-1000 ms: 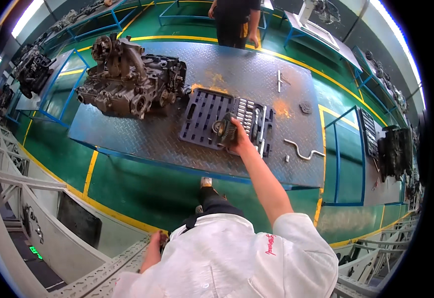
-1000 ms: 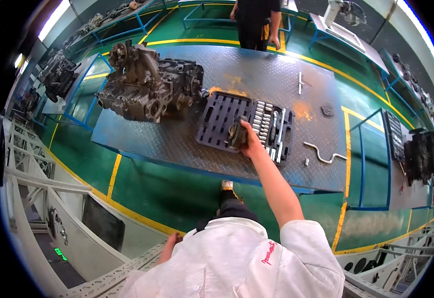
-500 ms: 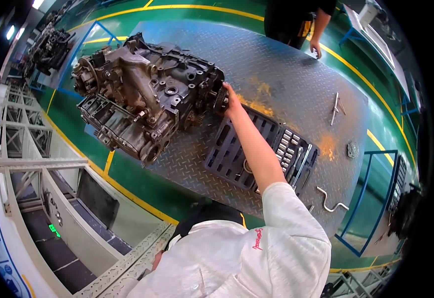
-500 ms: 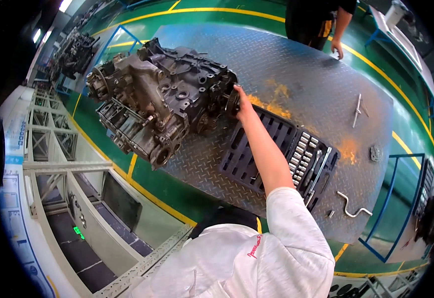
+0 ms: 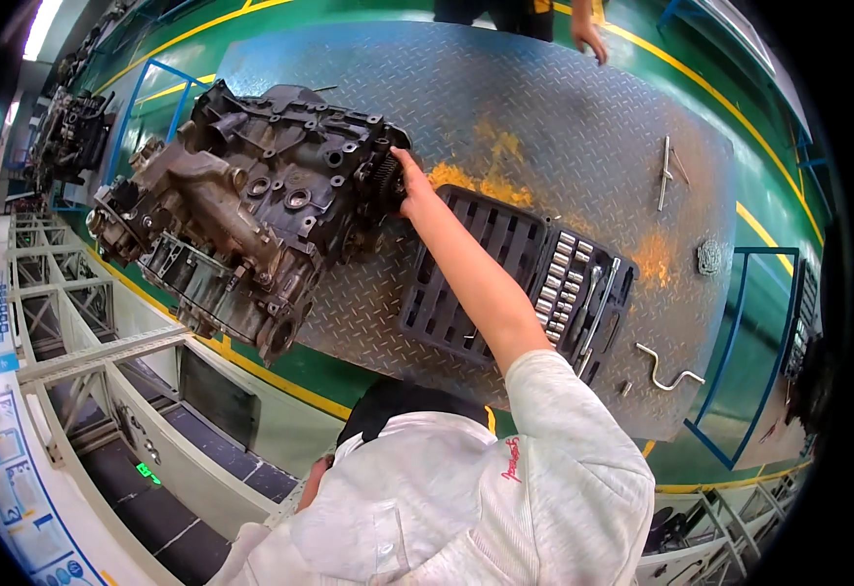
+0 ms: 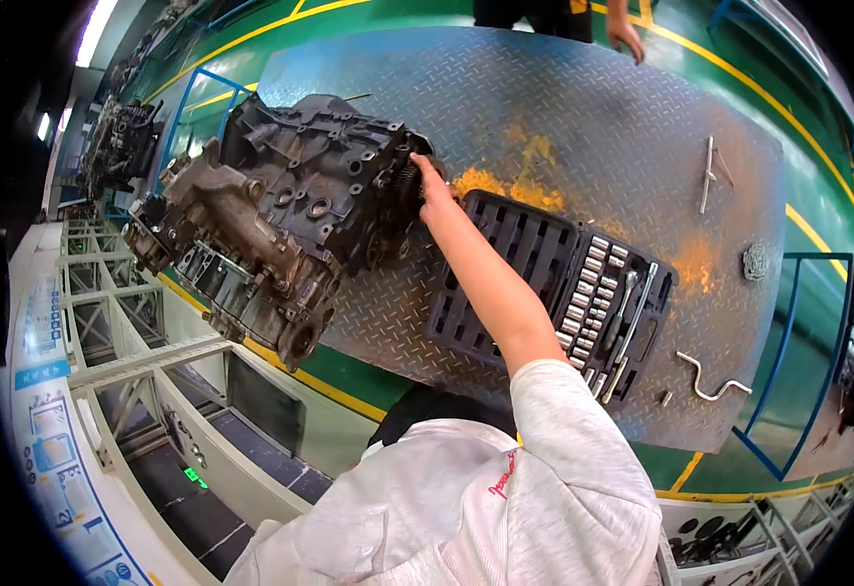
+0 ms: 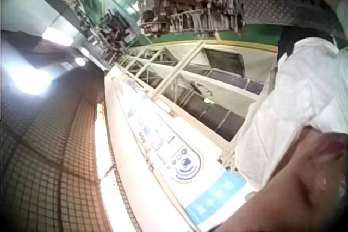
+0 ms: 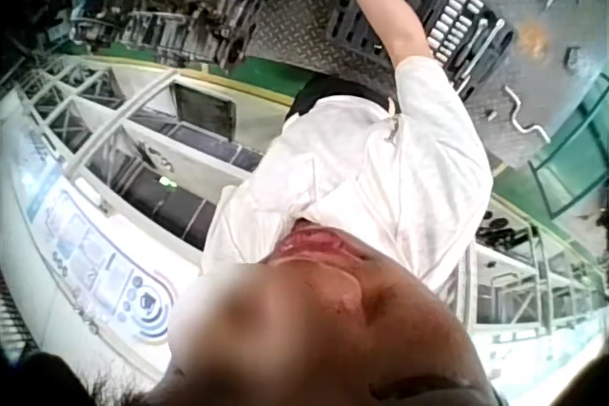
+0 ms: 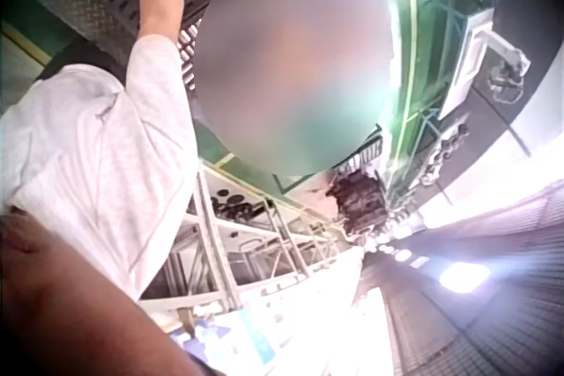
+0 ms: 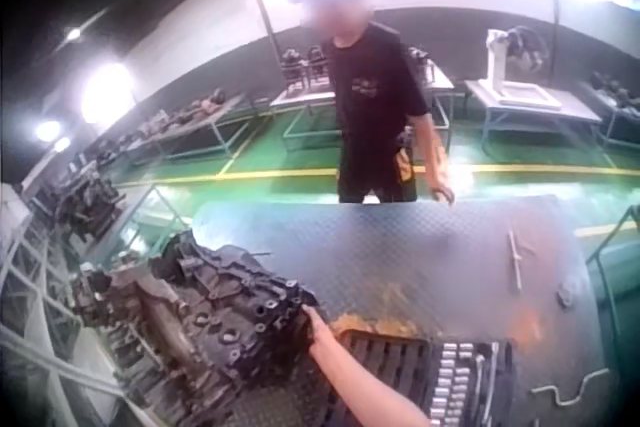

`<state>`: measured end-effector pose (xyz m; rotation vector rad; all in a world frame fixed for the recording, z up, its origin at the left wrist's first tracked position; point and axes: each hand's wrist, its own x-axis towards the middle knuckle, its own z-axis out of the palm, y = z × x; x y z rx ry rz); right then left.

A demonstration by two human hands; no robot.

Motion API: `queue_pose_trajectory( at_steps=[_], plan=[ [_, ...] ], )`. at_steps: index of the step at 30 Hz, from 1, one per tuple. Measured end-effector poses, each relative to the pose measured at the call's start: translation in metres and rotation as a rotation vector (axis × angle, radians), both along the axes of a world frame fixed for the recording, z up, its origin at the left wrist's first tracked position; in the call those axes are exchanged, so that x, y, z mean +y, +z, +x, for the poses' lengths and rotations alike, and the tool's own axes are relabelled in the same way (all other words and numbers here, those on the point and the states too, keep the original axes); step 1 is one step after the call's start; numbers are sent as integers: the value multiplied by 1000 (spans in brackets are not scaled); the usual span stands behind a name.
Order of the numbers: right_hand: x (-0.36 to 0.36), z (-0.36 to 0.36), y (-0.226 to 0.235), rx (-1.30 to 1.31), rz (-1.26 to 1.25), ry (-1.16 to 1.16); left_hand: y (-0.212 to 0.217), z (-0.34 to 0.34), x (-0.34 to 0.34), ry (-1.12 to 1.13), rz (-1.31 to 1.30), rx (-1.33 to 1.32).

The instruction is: The person fits and removes gears on an engine assembly by hand, retrieves components from a shelf, closes a socket set case, and handles a set of hex keys.

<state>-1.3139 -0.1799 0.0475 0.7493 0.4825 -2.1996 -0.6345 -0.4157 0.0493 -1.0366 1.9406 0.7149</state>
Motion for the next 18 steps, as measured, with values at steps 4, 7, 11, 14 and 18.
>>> queue_pose_trajectory(
  at_steps=[4,7,11,14,18],
  plan=[
    [-7,-5,-22,34,-44,-39,-3,-18,-8,-143,-25,16],
    [-21,-7,-47,-83,115,-121,-6,-25,-12,-225,-36,19],
    [-30,-4,-61,-158,528,-145,-8,-29,-20,-340,-50,11],
    [-26,0,-48,-110,491,-174,-11,-32,-26,-404,-53,17],
    [-7,12,-17,-42,352,-148,-21,-33,-28,-443,-63,48]
  ],
)
